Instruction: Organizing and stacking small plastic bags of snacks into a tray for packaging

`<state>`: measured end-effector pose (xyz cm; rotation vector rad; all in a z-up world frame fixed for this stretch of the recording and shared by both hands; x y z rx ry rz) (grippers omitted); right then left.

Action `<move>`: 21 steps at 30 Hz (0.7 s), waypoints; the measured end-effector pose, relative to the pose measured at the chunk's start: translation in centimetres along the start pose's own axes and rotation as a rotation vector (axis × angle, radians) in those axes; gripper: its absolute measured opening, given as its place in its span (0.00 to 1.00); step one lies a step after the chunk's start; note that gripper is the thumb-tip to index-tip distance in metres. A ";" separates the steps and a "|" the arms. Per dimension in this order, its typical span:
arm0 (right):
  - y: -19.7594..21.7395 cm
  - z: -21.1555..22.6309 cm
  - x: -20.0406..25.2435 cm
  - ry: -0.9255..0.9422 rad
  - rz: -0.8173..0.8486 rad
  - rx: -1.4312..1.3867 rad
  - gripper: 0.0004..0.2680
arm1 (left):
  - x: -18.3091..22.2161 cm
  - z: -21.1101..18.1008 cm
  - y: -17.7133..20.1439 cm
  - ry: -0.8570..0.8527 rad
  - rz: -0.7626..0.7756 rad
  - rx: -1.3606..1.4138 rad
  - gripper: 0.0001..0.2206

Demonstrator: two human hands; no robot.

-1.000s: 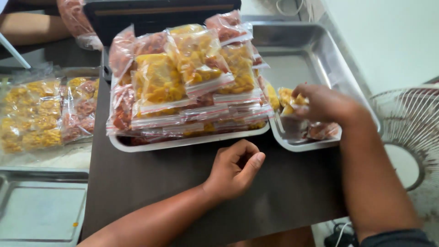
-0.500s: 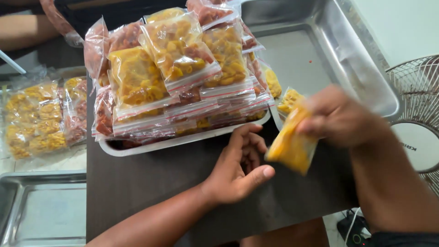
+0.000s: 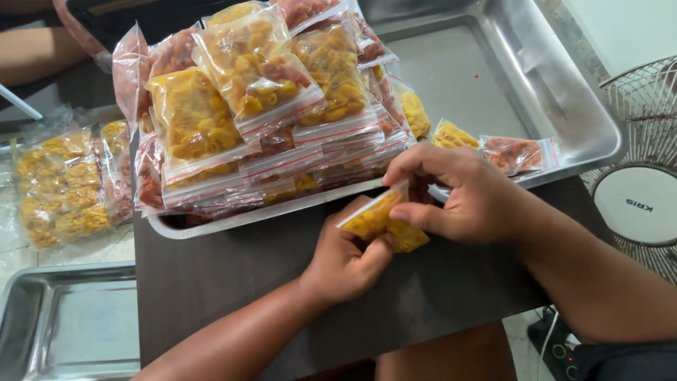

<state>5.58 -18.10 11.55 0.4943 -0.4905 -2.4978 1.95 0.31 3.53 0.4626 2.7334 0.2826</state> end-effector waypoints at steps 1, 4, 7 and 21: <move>-0.2 0.0 0.0 0.000 0.001 -0.005 0.09 | 0.0 0.1 0.1 0.004 0.000 -0.003 0.09; -0.6 0.3 -0.4 0.036 0.075 -0.179 0.14 | -0.2 0.2 0.6 0.017 -0.034 -0.080 0.03; -0.5 0.8 -0.6 0.169 0.197 -0.081 0.09 | -0.4 0.0 0.9 -0.003 -0.042 -0.141 0.02; 0.1 2.9 -0.4 0.408 0.325 0.059 0.07 | -0.6 1.0 0.8 0.314 0.160 0.616 0.23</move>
Point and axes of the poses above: each hand's wrist, its own x-axis away from the middle knuckle, its own y-axis out of the back of the hand, z = x × y, the point moved 2 cm from there along -x, towards the middle knuckle, and after that the axes turned 15 degrees about -x, right-handed, at the moved point
